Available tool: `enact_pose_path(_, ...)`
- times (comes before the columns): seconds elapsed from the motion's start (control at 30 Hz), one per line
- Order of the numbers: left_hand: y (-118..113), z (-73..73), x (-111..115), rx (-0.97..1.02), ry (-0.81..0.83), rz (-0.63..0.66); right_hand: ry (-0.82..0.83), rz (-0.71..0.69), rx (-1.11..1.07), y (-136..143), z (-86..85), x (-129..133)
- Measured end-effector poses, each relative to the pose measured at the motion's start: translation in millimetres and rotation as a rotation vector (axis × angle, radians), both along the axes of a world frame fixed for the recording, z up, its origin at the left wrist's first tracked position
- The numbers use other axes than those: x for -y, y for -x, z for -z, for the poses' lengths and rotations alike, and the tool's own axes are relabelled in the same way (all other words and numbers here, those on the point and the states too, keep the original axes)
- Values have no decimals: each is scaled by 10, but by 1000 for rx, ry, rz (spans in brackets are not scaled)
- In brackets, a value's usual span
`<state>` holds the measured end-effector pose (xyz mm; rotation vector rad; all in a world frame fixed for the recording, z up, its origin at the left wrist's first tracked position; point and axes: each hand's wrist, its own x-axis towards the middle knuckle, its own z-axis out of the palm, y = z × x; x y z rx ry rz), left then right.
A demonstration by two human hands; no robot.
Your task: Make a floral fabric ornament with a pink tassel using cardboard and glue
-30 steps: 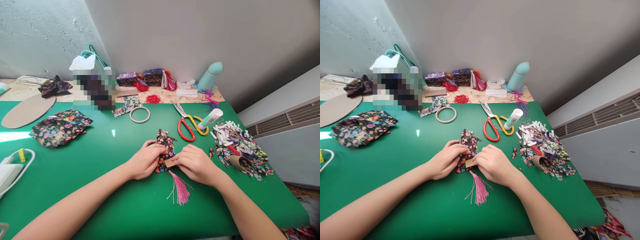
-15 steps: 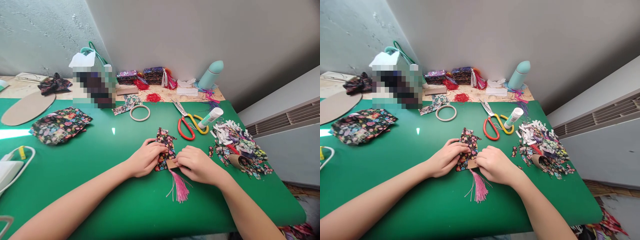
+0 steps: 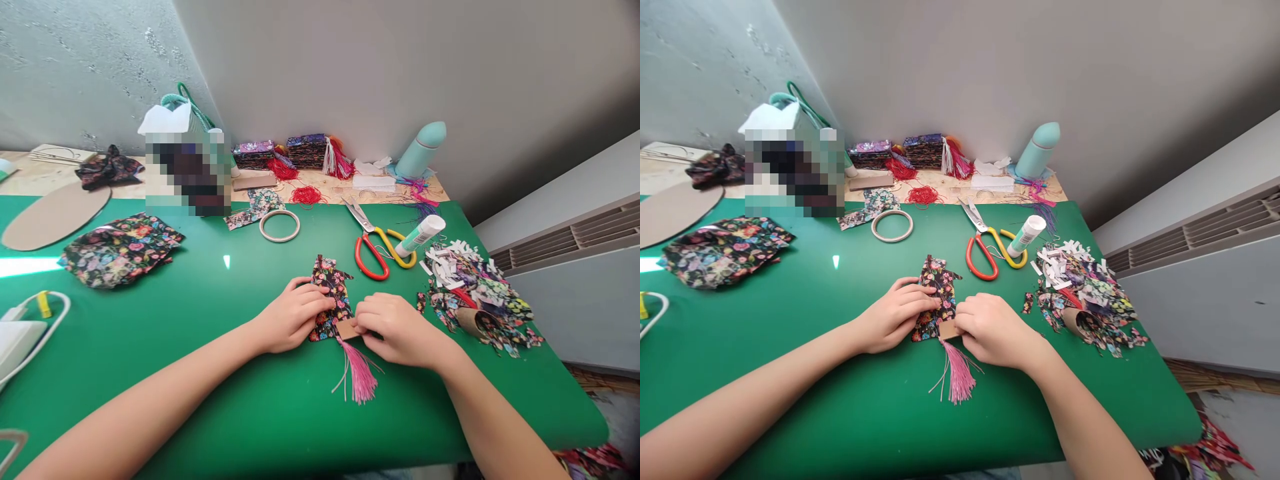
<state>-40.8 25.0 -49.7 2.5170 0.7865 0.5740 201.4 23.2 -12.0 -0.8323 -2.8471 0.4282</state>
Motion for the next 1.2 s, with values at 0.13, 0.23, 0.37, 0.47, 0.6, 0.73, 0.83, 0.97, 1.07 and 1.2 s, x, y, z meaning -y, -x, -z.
enact_pose_path(0.13, -6, 22, 1, 10, -5, -17, 77, -61, 12, -8, -48, 25)
enact_pose_path(0.23, -9, 43, 2, 22, -10, -26, 87, -66, 2, -16, -70, 26)
enact_pose_path(0.37, -11, 56, 0, 24, -12, -23, 17, 6, -34, -11, -37, 10)
enact_pose_path(0.47, -12, 58, 1, 20, -10, -22, -45, 53, -31, -5, 2, -2)
enact_pose_path(0.6, -13, 51, 2, 23, -20, -23, 9, -2, 32, -17, -10, 3)
enact_pose_path(0.73, -6, 47, -8, 11, -38, -16, 82, -2, -21, -20, -81, 17)
enact_pose_path(0.83, 1, 59, -16, 18, -69, -4, 121, 173, -154, 3, -97, 11)
enact_pose_path(0.97, -4, 68, -15, 34, -112, 8, 261, 481, -382, 45, -1, -20)
enact_pose_path(1.07, -13, 53, -10, 18, -148, 0, 424, 653, -516, 94, 135, -39)
enact_pose_path(1.2, -12, 34, -11, 12, -159, -4, 569, 730, -629, 212, 283, -37)
